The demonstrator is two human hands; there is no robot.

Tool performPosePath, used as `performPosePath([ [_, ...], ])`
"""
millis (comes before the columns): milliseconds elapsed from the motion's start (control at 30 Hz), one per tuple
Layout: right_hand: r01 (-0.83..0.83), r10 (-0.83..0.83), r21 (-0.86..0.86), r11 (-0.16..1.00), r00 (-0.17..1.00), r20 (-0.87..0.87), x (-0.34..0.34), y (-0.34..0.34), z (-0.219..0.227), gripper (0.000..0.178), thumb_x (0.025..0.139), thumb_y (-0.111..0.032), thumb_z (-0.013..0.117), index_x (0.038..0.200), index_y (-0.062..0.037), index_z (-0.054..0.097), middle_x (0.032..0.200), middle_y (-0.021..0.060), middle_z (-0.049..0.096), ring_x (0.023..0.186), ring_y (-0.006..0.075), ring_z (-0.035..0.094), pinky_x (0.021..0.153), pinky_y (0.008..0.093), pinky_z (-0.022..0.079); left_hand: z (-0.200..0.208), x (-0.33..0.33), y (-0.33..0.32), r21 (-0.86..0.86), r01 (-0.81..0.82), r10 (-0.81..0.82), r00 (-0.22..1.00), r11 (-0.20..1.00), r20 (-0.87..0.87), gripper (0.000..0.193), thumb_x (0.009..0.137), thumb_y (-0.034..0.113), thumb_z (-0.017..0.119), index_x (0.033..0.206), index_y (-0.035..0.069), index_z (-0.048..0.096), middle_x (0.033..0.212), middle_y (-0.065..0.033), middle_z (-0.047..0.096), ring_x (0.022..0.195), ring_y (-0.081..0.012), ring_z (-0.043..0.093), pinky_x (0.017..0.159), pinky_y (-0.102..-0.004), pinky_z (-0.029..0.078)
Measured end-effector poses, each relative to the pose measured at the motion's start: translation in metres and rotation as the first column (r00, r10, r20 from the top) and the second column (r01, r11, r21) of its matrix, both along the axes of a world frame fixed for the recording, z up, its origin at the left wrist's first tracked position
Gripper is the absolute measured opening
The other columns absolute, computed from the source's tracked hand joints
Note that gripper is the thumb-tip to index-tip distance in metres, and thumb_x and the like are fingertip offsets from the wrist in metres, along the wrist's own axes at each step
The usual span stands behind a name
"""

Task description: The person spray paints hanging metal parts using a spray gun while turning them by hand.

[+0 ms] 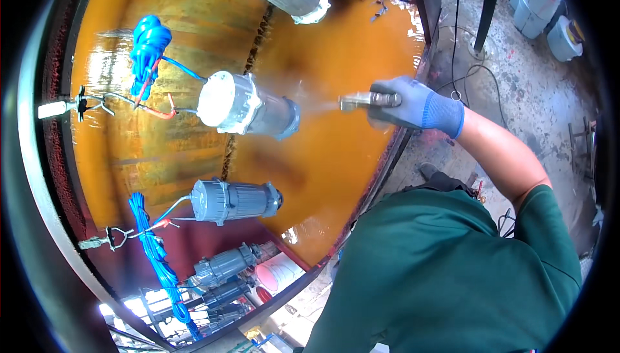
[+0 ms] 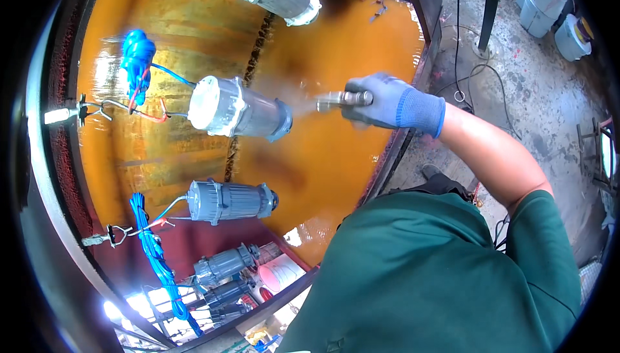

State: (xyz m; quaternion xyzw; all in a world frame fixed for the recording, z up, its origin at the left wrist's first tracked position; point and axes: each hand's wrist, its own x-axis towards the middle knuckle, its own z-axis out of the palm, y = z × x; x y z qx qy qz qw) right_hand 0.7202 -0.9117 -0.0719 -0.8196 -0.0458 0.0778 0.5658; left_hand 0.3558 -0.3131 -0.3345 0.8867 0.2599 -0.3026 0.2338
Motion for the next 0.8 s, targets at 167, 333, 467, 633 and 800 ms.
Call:
performPosePath([
  [167,-0.226,0.229,-0.085,0.97,0.973,0.027,0.009,-0.009,-0.001,0.03,0.094,-0.036,0.069,0.1,-0.0063,0.07,0.084,0.0121,0.076,0.086,0.0303,0.076,0.081,0.0421,0.057,-0.004,-0.01,-0.002,-0.047,-0.118,0.117,0.993,0.992,-0.012,0.03,0.101,0.023,0.067,0.122,0.003,0.075,0.108,-0.0192,0.078,0.1,-0.0323,0.075,0.091,-0.0431,0.057],
  [333,0.099,-0.111,0.102,0.99,0.987,0.12,0.013,-0.01,-0.019,0.029,0.094,-0.035,0.07,0.102,-0.0069,0.071,0.085,0.0115,0.076,0.083,0.029,0.076,0.081,0.0406,0.057,0.023,0.069,-0.029,-0.148,-0.155,0.2,0.905,0.977,0.375,0.032,0.101,0.022,0.066,0.125,0.002,0.073,0.111,-0.0185,0.078,0.102,-0.0317,0.075,0.093,-0.0422,0.057],
  [467,-0.324,0.332,-0.109,0.94,0.941,0.069,-0.007,-0.012,-0.026,0.03,0.093,-0.035,0.071,0.102,-0.0063,0.072,0.085,0.0121,0.076,0.087,0.0305,0.075,0.083,0.0424,0.057,0.165,0.209,-0.127,-0.12,-0.084,0.144,0.701,0.989,0.699,0.041,0.104,0.016,0.065,0.138,-0.005,0.064,0.135,-0.0176,0.07,0.123,-0.0274,0.067,0.109,-0.0391,0.051],
  [633,-0.141,0.141,-0.028,0.99,0.99,-0.025,-0.012,-0.005,-0.048,0.032,0.093,-0.035,0.071,0.108,-0.0062,0.071,0.083,0.0108,0.076,0.085,0.0292,0.076,0.08,0.042,0.057,0.35,0.33,-0.193,0.173,0.082,-0.174,-0.001,0.981,0.985,0.062,0.107,0.027,0.062,0.157,-0.004,0.042,0.162,-0.0229,0.045,0.151,-0.0354,0.041,0.126,-0.0495,0.029],
  [800,0.014,-0.011,0.118,0.993,1.0,-0.025,-0.017,-0.011,-0.047,0.027,0.091,-0.027,0.074,0.105,-0.0043,0.069,0.086,0.0148,0.073,0.083,0.0301,0.074,0.076,0.0404,0.056,0.454,0.379,-0.228,0.775,-0.069,-0.766,-0.226,0.629,0.602,0.054,0.107,0.027,0.059,0.154,0.001,0.05,0.161,-0.0232,0.043,0.15,-0.0396,0.039,0.124,-0.0565,0.025],
])
